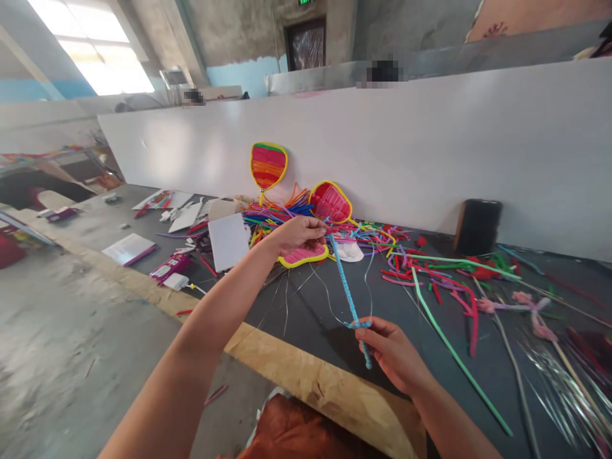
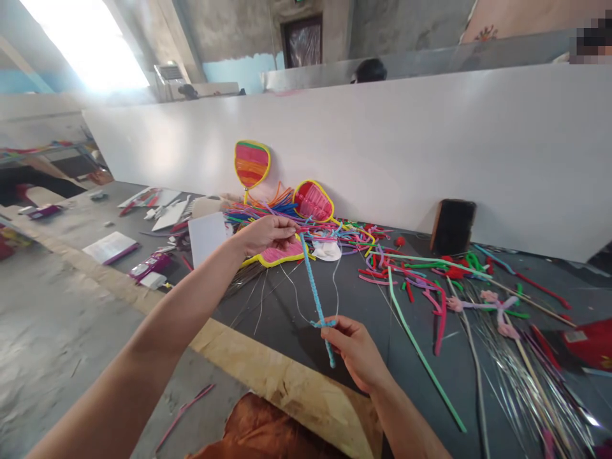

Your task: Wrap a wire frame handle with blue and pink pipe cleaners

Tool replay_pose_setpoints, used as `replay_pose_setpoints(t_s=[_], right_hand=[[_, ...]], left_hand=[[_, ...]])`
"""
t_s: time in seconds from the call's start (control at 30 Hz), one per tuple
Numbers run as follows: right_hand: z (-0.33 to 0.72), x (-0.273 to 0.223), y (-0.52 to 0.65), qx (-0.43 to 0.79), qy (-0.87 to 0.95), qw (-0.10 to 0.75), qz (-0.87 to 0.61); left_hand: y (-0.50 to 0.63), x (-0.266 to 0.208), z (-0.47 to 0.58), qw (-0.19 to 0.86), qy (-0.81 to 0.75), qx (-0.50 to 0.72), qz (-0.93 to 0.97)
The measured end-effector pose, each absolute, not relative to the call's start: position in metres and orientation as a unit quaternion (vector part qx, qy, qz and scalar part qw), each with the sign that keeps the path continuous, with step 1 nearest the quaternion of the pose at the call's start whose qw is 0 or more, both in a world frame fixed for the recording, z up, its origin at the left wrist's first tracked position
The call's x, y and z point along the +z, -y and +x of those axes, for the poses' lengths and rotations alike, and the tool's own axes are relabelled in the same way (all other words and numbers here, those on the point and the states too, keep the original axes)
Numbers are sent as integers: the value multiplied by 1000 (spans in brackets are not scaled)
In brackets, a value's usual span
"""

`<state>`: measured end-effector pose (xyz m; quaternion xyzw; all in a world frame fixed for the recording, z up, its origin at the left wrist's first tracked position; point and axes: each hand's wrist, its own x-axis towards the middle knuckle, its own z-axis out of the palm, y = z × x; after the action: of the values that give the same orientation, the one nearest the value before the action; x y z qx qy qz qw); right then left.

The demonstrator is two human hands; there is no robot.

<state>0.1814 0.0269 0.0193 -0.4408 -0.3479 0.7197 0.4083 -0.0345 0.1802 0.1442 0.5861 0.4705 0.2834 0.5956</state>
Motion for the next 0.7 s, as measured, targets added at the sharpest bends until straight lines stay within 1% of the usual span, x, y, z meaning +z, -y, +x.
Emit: replay_pose_setpoints(t_s=[0.33, 0.6, 0.7], right_hand=[[181, 21, -28, 704, 362, 403, -458], [182, 18, -28, 699, 379, 414, -443], [182, 18, -30, 704, 373, 416, -437]], left_hand=[[-181, 149, -34, 520, -455, 267, 672], [-193, 153, -30, 537, -471, 213, 666], [-201, 146, -29, 501, -478, 186, 697]])
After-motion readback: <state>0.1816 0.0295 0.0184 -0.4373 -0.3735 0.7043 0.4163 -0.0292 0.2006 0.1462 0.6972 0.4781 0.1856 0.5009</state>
